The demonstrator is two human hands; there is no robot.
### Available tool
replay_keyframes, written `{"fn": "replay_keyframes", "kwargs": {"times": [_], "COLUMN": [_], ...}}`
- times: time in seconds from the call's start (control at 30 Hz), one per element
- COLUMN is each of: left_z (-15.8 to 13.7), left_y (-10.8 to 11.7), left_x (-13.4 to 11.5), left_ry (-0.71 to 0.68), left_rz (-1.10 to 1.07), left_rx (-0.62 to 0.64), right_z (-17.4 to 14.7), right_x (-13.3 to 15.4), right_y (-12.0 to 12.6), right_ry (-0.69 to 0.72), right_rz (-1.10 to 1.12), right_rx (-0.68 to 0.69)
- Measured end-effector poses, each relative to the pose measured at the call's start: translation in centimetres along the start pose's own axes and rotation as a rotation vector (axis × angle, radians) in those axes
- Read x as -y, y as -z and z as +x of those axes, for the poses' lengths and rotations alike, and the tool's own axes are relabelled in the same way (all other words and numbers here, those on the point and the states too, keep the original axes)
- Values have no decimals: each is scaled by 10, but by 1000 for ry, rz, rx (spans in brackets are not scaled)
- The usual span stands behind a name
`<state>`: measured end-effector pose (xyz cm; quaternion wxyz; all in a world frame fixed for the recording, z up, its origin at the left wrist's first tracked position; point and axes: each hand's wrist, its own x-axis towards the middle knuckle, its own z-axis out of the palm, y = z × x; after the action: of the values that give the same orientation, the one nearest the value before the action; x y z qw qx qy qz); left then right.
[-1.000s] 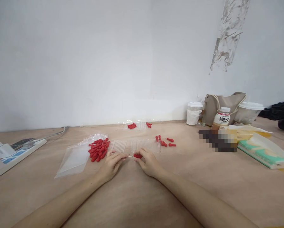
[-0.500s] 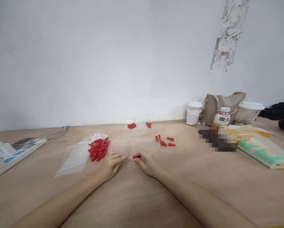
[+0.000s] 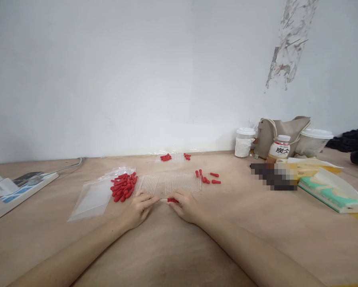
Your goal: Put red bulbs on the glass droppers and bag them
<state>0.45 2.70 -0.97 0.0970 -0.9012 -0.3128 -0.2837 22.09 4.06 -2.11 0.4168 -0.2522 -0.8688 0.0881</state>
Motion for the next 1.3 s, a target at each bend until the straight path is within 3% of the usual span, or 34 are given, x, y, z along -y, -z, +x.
{"fn": "replay_keyframes", "kwargs": {"times": [0.27,0.6,0.77,0.87,1.0,1.1,1.2,1.3], "left_z": [0,5,7,7,7,7,7,7], "left_y": [-1,-3,-3,-6,-6,-1,3,3], "left_x": [-1,-7,-7,-6,-10,-13,-15,-15], "left_ry": [-62,-47,26,89,120,97,139,172], "left_rz": [32,11,-13,-74,-150,-186,-174,-169], "left_rx": [-21,-33,10,-16,-40,10,6,-8], "right_z": [-1,5,7,10,17,26,38,49], "right_x": [-7,-5,-9,-10,-2,-2,-19,-52], "right_y": [-5,-7,-4,-1,-6,-8,10,42], "right_ry": [146,103,69,-63,-367,-451,-557,-807], "right_rz": [-163,-150,-96,87,450,631,556,146], "right_rx": [-12,24,33,8,-191,-311,-393,-397]}}
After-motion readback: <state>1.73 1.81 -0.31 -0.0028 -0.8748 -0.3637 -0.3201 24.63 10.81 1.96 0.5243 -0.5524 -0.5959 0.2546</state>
